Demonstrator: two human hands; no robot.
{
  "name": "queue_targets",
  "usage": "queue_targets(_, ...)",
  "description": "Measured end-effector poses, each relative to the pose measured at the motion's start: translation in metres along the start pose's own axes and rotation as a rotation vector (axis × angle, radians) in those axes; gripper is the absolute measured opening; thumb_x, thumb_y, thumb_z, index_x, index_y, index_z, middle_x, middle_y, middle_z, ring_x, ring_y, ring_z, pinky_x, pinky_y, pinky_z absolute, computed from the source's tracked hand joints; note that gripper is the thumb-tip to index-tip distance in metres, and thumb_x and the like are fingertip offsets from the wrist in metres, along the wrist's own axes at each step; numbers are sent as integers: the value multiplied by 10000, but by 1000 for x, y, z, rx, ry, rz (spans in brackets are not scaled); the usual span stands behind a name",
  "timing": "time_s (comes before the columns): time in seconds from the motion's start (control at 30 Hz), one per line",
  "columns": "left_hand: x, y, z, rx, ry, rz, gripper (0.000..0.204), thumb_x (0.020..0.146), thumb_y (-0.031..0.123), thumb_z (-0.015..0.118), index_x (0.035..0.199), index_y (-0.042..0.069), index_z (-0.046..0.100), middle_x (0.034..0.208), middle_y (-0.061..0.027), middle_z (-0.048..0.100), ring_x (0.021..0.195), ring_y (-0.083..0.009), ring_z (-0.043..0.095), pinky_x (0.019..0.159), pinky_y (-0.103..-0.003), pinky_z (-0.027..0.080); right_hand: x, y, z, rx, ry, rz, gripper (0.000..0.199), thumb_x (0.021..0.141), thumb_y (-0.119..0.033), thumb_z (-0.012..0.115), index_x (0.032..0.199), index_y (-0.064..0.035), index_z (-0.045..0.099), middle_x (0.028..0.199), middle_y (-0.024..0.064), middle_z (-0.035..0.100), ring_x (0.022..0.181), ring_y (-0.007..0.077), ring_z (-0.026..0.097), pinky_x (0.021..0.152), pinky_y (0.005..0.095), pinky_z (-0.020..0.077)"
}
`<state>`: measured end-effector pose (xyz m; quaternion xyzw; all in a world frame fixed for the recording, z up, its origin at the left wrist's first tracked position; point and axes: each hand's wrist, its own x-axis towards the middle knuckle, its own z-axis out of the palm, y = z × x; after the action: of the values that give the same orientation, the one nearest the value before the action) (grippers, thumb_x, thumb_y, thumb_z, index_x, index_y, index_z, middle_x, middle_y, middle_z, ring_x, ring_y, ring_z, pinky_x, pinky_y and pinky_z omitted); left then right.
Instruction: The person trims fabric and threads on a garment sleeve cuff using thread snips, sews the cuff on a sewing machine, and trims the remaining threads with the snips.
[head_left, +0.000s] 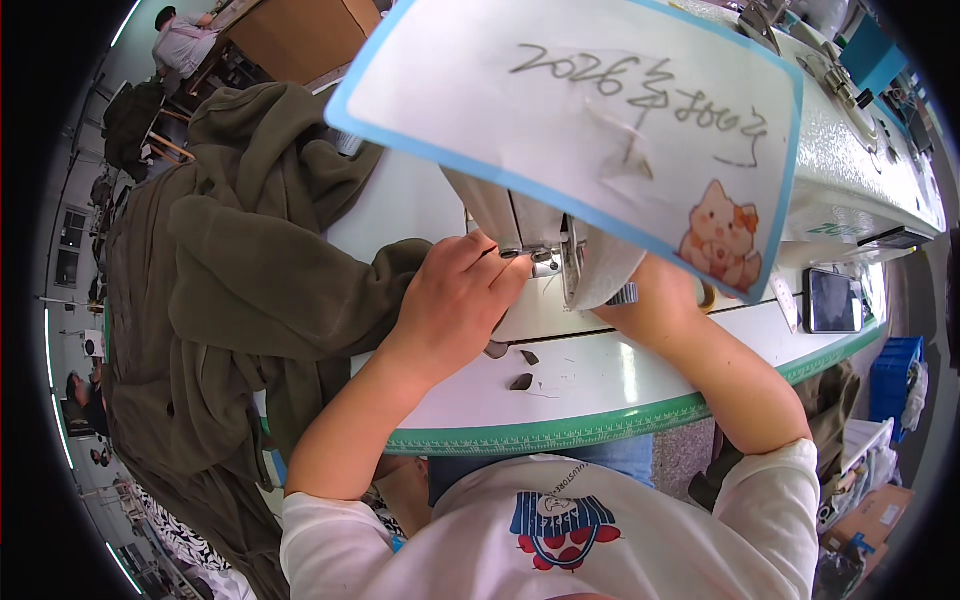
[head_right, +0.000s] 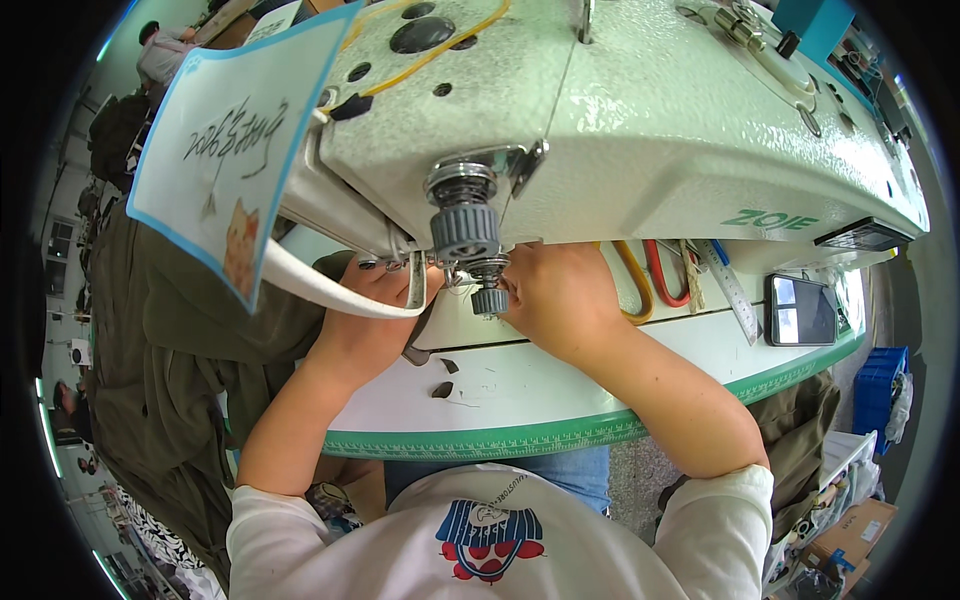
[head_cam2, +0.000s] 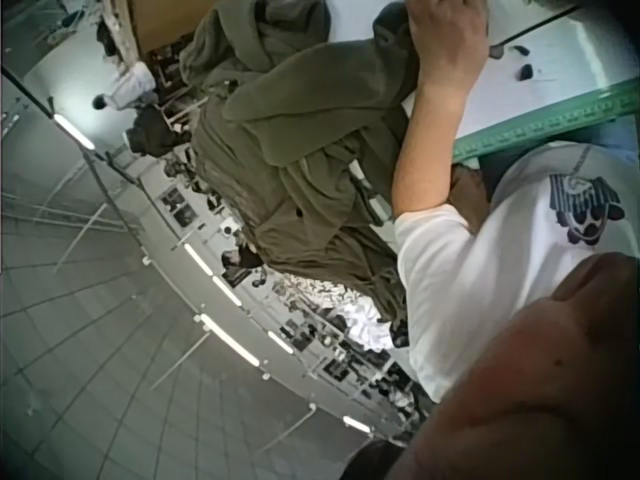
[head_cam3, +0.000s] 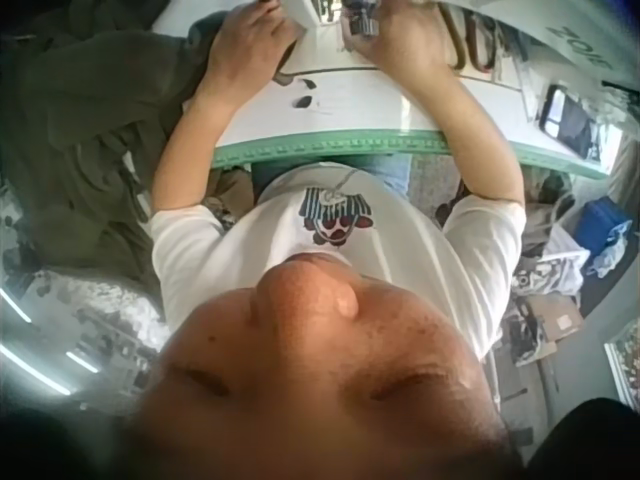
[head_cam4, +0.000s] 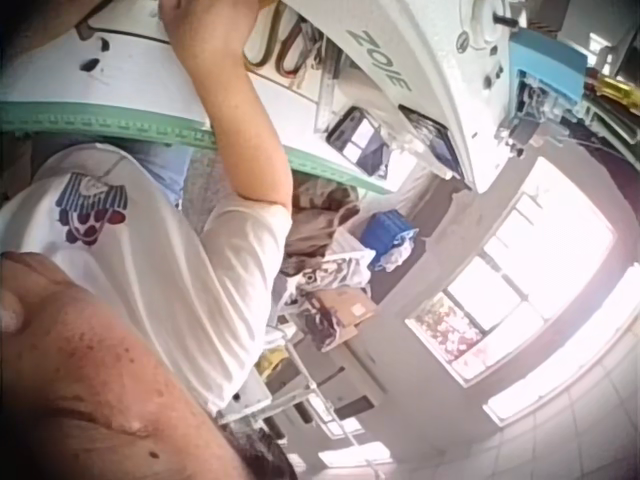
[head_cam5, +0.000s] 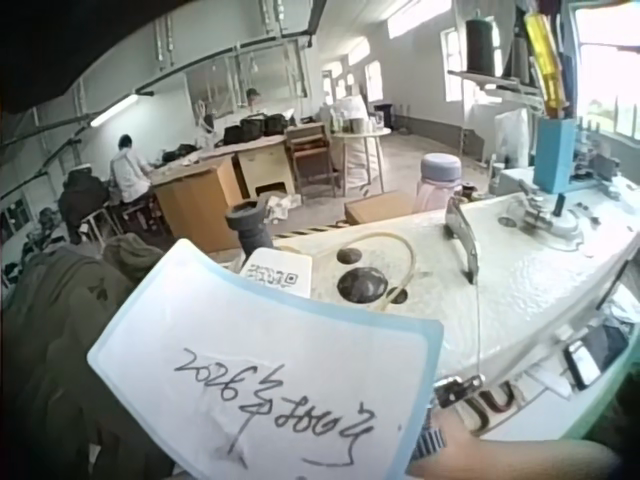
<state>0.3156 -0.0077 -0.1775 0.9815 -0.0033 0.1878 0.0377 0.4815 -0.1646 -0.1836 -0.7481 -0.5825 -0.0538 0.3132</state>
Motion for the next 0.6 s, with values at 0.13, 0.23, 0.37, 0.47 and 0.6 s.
queue_targets(0.13,0,0,1,-11,-8,-14,282,802,76,564,1080,67,611,913,-32,558,1044,-230,516,899,-373,439,2,-5,-2,93,1,-24,146,659,-164,691,667,-60,590,656,94,585,592,310,600,540,428,455)
queue_targets(0.23,-1,-1,3,10,-12,-14,277,800,74,564,1073,70,611,905,-38,557,1040,-236,516,896,-375,440,3,-5,-5,101,-24,5,155,676,-176,682,664,-57,583,635,104,580,570,315,589,533,431,452)
queue_targets(0.37,1,0,2,14,-29,-33,244,795,75,568,1035,67,608,874,-49,559,1009,-241,523,881,-371,442,5,2,-11,77,-91,29,172,753,-218,648,678,-69,606,613,105,585,545,316,581,512,428,450)
queue_targets(0.47,2,0,4,12,-6,-28,210,804,78,573,1011,65,604,835,-51,559,965,-239,531,853,-366,443,7,3,-20,33,-143,50,210,829,-244,601,706,-84,657,587,95,593,514,311,574,490,420,448)
queue_targets(0.6,3,-1,2,60,-32,-12,193,813,77,578,1003,61,609,794,-50,555,916,-238,531,829,-362,441,9,10,-18,-92,40,-142,194,830,-227,609,721,-87,688,584,87,596,509,304,573,486,412,450)
